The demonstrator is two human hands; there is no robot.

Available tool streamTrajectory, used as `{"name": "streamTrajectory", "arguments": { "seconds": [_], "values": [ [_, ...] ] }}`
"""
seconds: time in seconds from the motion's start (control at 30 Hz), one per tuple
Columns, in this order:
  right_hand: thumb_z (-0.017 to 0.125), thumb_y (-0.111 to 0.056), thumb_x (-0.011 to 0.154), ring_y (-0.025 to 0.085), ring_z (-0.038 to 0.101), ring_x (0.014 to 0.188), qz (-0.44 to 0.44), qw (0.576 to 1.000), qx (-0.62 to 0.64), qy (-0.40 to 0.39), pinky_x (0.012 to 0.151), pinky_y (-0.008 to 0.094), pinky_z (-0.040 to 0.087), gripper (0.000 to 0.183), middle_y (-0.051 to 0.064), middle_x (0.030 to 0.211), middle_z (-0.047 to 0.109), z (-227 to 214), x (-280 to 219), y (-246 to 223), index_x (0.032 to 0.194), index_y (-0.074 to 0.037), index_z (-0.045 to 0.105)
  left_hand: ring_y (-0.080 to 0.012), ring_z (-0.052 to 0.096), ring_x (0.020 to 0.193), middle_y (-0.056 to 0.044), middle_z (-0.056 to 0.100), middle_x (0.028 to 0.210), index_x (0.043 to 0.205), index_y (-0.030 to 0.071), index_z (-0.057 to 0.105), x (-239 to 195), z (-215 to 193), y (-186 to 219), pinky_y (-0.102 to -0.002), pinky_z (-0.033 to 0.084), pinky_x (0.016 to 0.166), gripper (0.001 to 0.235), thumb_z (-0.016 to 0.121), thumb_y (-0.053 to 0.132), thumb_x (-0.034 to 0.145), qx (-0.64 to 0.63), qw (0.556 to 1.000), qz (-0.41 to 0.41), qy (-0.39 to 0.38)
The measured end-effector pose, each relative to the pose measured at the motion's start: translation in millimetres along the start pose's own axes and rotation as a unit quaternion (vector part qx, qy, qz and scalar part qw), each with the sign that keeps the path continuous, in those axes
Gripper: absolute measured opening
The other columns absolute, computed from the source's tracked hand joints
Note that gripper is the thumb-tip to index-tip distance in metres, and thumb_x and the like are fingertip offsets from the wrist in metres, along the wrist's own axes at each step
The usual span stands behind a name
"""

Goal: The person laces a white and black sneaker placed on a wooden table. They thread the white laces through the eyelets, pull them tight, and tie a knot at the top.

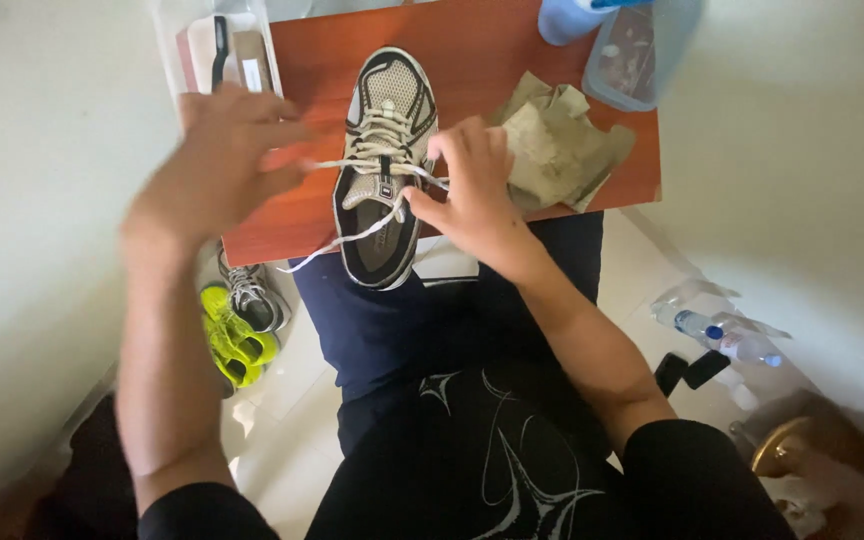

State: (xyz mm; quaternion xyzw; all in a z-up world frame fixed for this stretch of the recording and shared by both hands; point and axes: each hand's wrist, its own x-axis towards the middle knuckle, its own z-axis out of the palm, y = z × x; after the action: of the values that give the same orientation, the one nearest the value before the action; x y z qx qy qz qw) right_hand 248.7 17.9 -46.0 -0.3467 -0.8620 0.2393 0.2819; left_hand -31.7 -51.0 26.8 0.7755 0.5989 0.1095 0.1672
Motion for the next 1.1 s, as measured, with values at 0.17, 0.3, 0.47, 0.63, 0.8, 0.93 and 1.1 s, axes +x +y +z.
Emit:
{"name": "streamTrajectory", "arguments": {
  "seconds": [0.17,0.3,0.47,0.63,0.8,0.93,1.1],
  "values": [
    [0.075,-0.022,0.088,0.024,0.055,0.065,0.057,0.995,0.049,-0.069,0.062,0.039,0.044,0.034,0.002,0.070,0.058,-5,-8,-12,0.110,-0.009,0.052,-0.0255,0.052,0.106,-0.001,0.064,0.111,0.109,0.014,0.076,35,48,21,-0.045,0.031,0.099,0.022,0.069,0.027,0.093,0.055,0.995,0.071,0.045],
    [0.067,-0.029,0.089,0.034,0.066,0.061,0.146,0.978,0.001,-0.147,0.056,0.046,0.047,0.047,0.008,0.071,0.067,1,-11,-21,0.127,-0.012,0.046,-0.0229,0.052,0.096,0.002,0.065,0.099,0.085,0.018,0.074,45,68,32,-0.043,0.033,0.093,0.010,0.068,0.026,0.087,0.143,0.986,0.053,0.060],
    [0.065,-0.012,0.086,0.039,0.066,0.063,0.141,0.989,0.032,-0.041,0.059,0.050,0.047,0.039,0.013,0.078,0.067,16,-16,-16,0.119,-0.008,0.043,-0.0240,0.053,0.100,0.000,0.066,0.097,0.084,0.015,0.073,44,66,38,-0.045,0.032,0.097,0.009,0.072,0.024,0.082,0.126,0.988,0.056,0.075],
    [0.065,-0.004,0.085,0.036,0.064,0.056,0.136,0.989,0.002,0.056,0.055,0.046,0.049,0.028,0.013,0.074,0.063,20,-18,-4,0.107,-0.005,0.047,-0.0253,0.054,0.098,-0.004,0.070,0.094,0.083,0.014,0.075,57,68,46,-0.045,0.033,0.098,0.011,0.067,0.021,0.086,0.150,0.984,0.056,0.072],
    [0.064,-0.009,0.089,0.035,0.061,0.062,0.145,0.983,-0.021,0.112,0.059,0.047,0.048,0.023,0.011,0.081,0.064,16,-17,18,0.106,-0.007,0.049,-0.0234,0.052,0.100,-0.002,0.062,0.099,0.093,0.013,0.073,55,44,41,-0.044,0.033,0.101,0.005,0.074,0.015,0.088,0.085,0.983,0.096,0.128],
    [0.062,-0.003,0.090,0.028,0.053,0.057,0.148,0.982,0.007,0.114,0.057,0.043,0.045,0.023,0.010,0.073,0.056,0,-10,28,0.104,-0.006,0.044,-0.0251,0.052,0.101,-0.005,0.059,0.099,0.100,0.010,0.070,25,11,29,-0.042,0.032,0.099,0.003,0.072,0.011,0.099,0.044,0.986,0.097,0.131],
    [0.066,-0.004,0.086,0.024,0.056,0.075,0.143,0.982,-0.002,0.127,0.069,0.039,0.048,0.029,0.009,0.087,0.054,-4,-8,38,0.104,-0.008,0.043,-0.0260,0.054,0.099,-0.006,0.062,0.098,0.095,0.005,0.070,-23,-12,-5,-0.041,0.032,0.099,0.008,0.078,0.006,0.097,0.049,0.993,-0.026,0.107]
  ]
}}
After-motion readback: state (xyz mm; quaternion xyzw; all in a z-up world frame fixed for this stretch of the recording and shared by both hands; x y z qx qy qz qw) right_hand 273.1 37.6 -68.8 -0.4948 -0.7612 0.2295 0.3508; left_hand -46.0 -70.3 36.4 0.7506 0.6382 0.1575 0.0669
